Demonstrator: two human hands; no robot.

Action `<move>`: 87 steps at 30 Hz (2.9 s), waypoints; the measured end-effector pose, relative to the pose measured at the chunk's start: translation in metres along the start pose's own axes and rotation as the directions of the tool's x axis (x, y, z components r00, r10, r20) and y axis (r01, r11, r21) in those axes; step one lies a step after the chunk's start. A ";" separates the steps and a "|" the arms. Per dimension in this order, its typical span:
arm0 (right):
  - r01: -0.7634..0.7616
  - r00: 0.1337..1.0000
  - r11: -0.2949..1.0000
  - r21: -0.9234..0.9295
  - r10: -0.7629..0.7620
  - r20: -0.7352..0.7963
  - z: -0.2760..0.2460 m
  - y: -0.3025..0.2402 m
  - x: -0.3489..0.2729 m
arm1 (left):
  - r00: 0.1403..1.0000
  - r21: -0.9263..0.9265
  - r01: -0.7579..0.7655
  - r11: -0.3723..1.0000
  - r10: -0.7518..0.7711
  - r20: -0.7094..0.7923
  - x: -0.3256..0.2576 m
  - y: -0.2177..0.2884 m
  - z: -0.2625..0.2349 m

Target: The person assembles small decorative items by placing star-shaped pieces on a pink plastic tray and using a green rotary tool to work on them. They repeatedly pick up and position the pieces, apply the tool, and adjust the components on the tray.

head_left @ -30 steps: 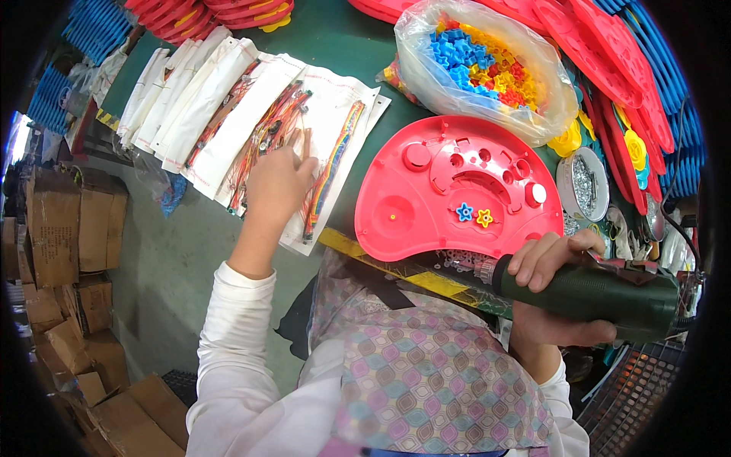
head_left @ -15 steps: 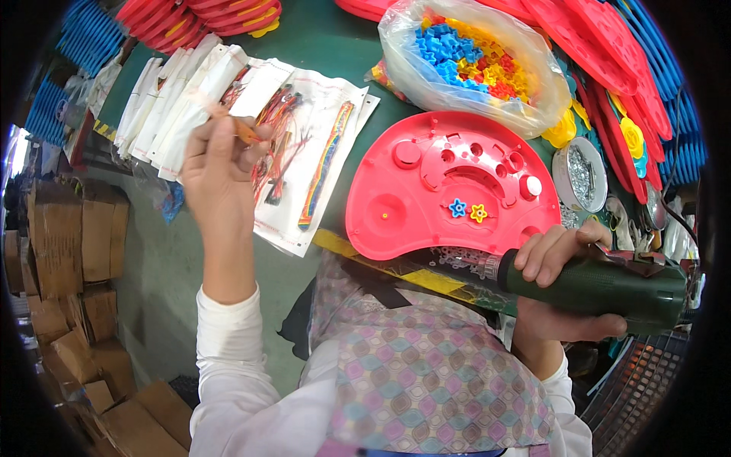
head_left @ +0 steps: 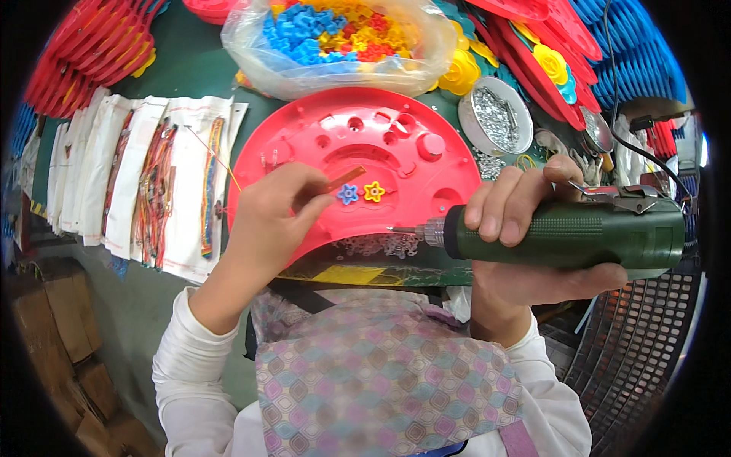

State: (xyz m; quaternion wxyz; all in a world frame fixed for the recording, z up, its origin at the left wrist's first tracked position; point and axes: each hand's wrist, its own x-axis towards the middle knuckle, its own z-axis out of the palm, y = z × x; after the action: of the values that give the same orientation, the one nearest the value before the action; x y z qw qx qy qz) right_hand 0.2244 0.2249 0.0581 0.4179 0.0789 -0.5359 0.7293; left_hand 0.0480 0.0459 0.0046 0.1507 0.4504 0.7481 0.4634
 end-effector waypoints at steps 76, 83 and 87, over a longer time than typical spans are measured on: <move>-0.008 1.000 0.999 -0.040 0.007 -0.019 -0.010 0.015 -0.023 | 0.919 0.129 -0.383 0.915 0.363 0.155 0.001 0.012 0.046; -0.108 0.993 0.981 -0.162 0.098 -0.070 -0.018 0.026 -0.010 | 0.956 0.173 -0.288 0.942 0.274 0.101 0.029 0.013 0.056; -0.194 0.980 0.952 -0.237 0.178 -0.084 -0.025 0.039 -0.007 | 0.969 0.169 -0.207 0.964 0.178 0.172 0.031 -0.003 0.064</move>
State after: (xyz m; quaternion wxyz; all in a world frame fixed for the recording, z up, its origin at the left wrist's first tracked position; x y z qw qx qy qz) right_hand 0.2105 0.2391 0.0160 0.3703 -0.0464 -0.6132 0.6962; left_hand 0.0701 0.1061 -0.0255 0.1199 0.5680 0.7266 0.3675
